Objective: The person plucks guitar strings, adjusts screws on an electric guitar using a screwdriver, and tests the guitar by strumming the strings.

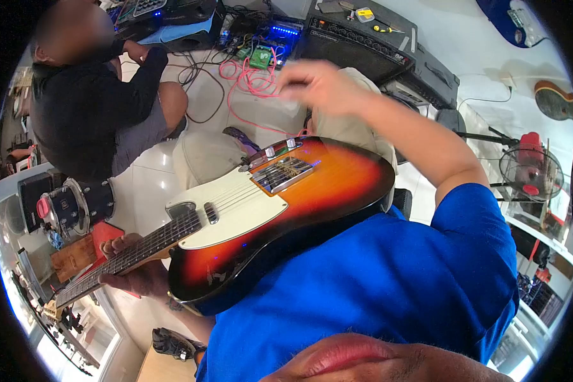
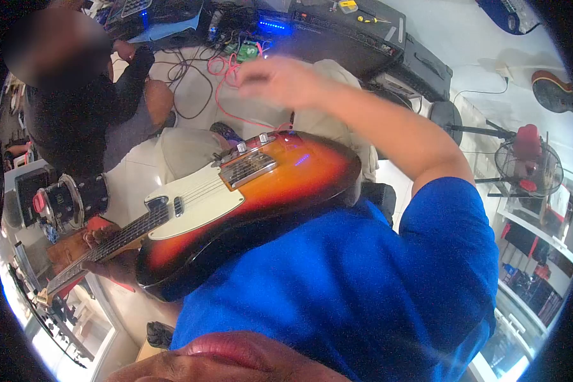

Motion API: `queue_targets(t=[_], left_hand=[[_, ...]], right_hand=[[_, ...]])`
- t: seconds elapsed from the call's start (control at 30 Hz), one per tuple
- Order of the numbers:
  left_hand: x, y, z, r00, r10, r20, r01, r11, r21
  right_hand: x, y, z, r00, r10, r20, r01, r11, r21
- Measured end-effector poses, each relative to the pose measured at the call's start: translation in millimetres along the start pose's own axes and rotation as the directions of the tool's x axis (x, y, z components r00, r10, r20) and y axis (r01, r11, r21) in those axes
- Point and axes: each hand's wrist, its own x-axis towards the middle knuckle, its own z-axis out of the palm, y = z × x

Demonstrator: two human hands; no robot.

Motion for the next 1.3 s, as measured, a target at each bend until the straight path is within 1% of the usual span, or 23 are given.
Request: queue_targets(t=[0.03, 0.1, 0.17, 0.23, 0.27, 0.3, 0.4, 0.53, 0.67, 0.73, 0.77, 0.8, 0.83, 0.87, 0.93, 0.97, 1.0, 1.03, 1.07, 1.1, 1.13, 1.17, 1.3], left_hand=[[1, 0, -2, 1.000, 0.022, 0.013, -0.023, 0.999, 0.023], [3, 1, -5, 0.997, 0.068, 0.036, -0.070, 0.995, 0.069], [6, 3, -14, 0.993, 0.044, 0.108, -0.052, 0.996, 0.071], [5, 8, -24, 0.993, 0.019, 0.116, -0.028, 0.997, 0.070], [4, 10, -31, 0.996, -0.002, 0.088, -0.004, 0.998, 0.063], [2, 11, -32, 0.998, -0.025, 0.061, 0.021, 0.998, 0.054], [2, 7, -20, 0.993, -0.071, 0.095, 0.070, 0.997, 0.013], [2, 9, -21, 0.991, -0.096, 0.097, 0.091, 0.994, 0.053], [4, 12, -21, 0.993, -0.078, 0.091, 0.067, 0.990, 0.121], [7, 14, -26, 0.998, -0.023, 0.064, 0.013, 0.988, 0.152], [9, 14, -31, 0.998, 0.017, 0.056, -0.026, 0.986, 0.165], [13, 13, -42, 0.997, 0.057, 0.047, -0.064, 0.983, 0.170], [10, 4, -19, 0.999, 0.039, 0.016, -0.041, 0.988, 0.150], [14, 0, -12, 0.998, 0.018, 0.055, -0.022, 0.996, 0.084], [17, -2, -9, 0.987, -0.053, 0.149, 0.049, 0.998, 0.027], [19, 0, -17, 0.981, -0.084, 0.176, 0.077, 0.996, 0.047], [23, 0, -26, 0.972, -0.095, 0.215, 0.084, 0.995, 0.061], [30, -3, -31, 0.963, -0.095, 0.253, 0.077, 0.994, 0.079], [29, -17, -23, 0.997, 0.032, -0.074, -0.018, 0.984, 0.178], [33, -23, -20, 0.989, 0.039, -0.145, -0.015, 0.987, 0.162], [39, -29, -22, 0.975, 0.042, -0.219, -0.009, 0.989, 0.147], [44, -32, -24, 0.955, 0.041, -0.293, -0.002, 0.991, 0.131], [51, -31, -22, 0.986, 0.023, -0.167, -0.006, 0.995, 0.100]], right_hand=[[-2, 16, -27, 0.984, 0.147, -0.097, -0.152, 0.987, -0.054], [-16, 92, -85, 0.901, 0.106, -0.422, -0.236, 0.934, -0.269], [-45, 151, -138, 0.724, 0.204, -0.659, -0.470, 0.845, -0.255], [-80, 204, -176, 0.436, 0.375, -0.818, -0.645, 0.764, 0.007], [-103, 243, -197, 0.311, 0.549, -0.776, -0.705, 0.681, 0.199], [-121, 266, -205, 0.221, 0.524, -0.822, -0.719, 0.658, 0.226], [-188, 372, -234, 0.196, 0.514, -0.835, -0.790, 0.588, 0.176], [-188, 329, -196, 0.066, 0.684, -0.726, -0.784, 0.486, 0.386], [-194, 332, -174, 0.136, 0.717, -0.683, -0.661, 0.580, 0.476], [-201, 318, -161, 0.271, 0.565, -0.779, -0.723, 0.655, 0.223], [-214, 350, -162, 0.384, 0.423, -0.820, -0.784, 0.619, -0.048], [-230, 374, -156, 0.430, 0.434, -0.792, -0.723, 0.691, -0.014], [-210, 280, -137, 0.358, 0.565, -0.743, -0.794, 0.604, 0.077], [-222, 289, -124, 0.462, 0.477, -0.748, -0.832, 0.524, -0.180], [-241, 258, -95, 0.397, 0.658, -0.640, -0.879, 0.474, -0.057], [-254, 254, -79, 0.418, 0.675, -0.608, -0.898, 0.407, -0.165], [-315, 380, -56, 0.683, 0.422, -0.596, -0.730, 0.387, -0.563], [-321, 349, -38, 0.525, 0.619, -0.584, -0.850, 0.415, -0.324], [-349, 409, -11, 0.430, 0.717, -0.549, -0.870, 0.491, -0.041], [-397, 452, 15, 0.527, 0.546, -0.651, -0.814, 0.546, -0.201], [-365, 365, 32, 0.429, 0.754, -0.498, -0.903, 0.357, -0.238], [-344, 341, 18, 0.478, 0.756, -0.448, -0.870, 0.336, -0.361], [-299, 265, -16, 0.549, 0.802, -0.235, -0.615, 0.197, -0.763]])
